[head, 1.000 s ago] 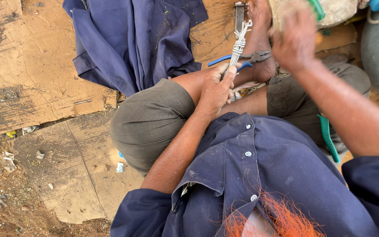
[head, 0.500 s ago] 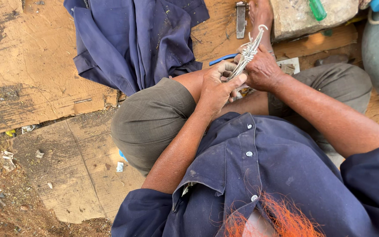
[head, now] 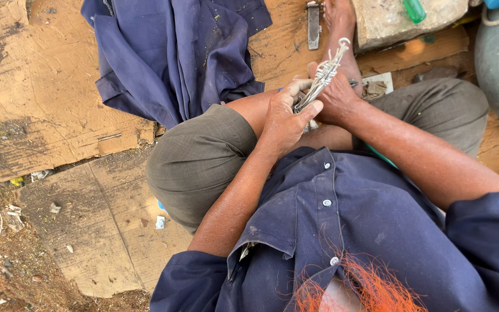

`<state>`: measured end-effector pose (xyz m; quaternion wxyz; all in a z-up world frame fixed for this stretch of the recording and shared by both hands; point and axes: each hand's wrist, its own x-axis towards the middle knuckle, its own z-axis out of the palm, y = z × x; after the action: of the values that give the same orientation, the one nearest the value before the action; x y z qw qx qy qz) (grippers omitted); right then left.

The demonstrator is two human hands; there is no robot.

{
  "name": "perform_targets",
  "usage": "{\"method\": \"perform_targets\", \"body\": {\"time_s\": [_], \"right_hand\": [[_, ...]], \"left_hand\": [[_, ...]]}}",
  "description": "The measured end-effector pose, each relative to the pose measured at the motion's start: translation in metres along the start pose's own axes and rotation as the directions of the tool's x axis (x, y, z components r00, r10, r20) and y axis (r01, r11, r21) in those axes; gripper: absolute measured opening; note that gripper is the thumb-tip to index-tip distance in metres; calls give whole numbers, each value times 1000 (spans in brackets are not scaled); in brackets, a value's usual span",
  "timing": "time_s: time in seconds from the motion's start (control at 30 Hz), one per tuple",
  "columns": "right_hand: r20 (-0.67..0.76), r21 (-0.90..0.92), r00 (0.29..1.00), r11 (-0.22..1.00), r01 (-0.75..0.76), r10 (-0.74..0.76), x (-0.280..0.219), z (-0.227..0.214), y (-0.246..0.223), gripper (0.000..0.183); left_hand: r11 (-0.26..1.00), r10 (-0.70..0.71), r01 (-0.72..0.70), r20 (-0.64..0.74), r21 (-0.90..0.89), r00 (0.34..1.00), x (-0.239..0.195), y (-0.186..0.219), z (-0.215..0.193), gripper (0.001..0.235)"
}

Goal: The person sits on the ground and uses pliers and a screwdriver to repair a bundle of metal fishing hooks. They bend and adjust the hooks and wires, occasionally placing the bundle into a nearby container.

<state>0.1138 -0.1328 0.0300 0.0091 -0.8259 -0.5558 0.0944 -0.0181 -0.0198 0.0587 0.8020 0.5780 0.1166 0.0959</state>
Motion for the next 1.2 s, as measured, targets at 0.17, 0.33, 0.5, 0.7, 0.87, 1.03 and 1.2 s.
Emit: {"method": "perform_targets", "body": {"time_s": [0.17,0.33,0.5,0.7,0.87,1.03,1.2], "right_hand": [[-185,72,982,997,-14,27,-25,11,-5,29],[-93,146,977,973,-178,193,-44,-1,-12,24],[-247,321,940,935,-151,236,-59,-14,-12,39],[-166,417,953,894,-167,255,-59,-17,-10,30],[-91,551,979,829,-101,180,-62,-31,-10,43],[-138,585,990,804,102,-25,-65,-31,-2,62],[-262,595,946,804,2,191,-64,-8,5,42]], "left_hand": [[977,-160,161,16,-139,987,-4,2,3,29],[982,-161,161,15,-100,987,-5,11,1,32],[989,-100,98,-10,-111,995,-7,16,0,39],[989,-107,107,3,-103,994,-9,20,-2,45],[964,-116,118,24,-237,993,-9,22,-3,48],[936,-123,135,56,-325,991,-9,23,-8,49],[912,-123,142,74,-384,990,-10,26,-9,48]]}}
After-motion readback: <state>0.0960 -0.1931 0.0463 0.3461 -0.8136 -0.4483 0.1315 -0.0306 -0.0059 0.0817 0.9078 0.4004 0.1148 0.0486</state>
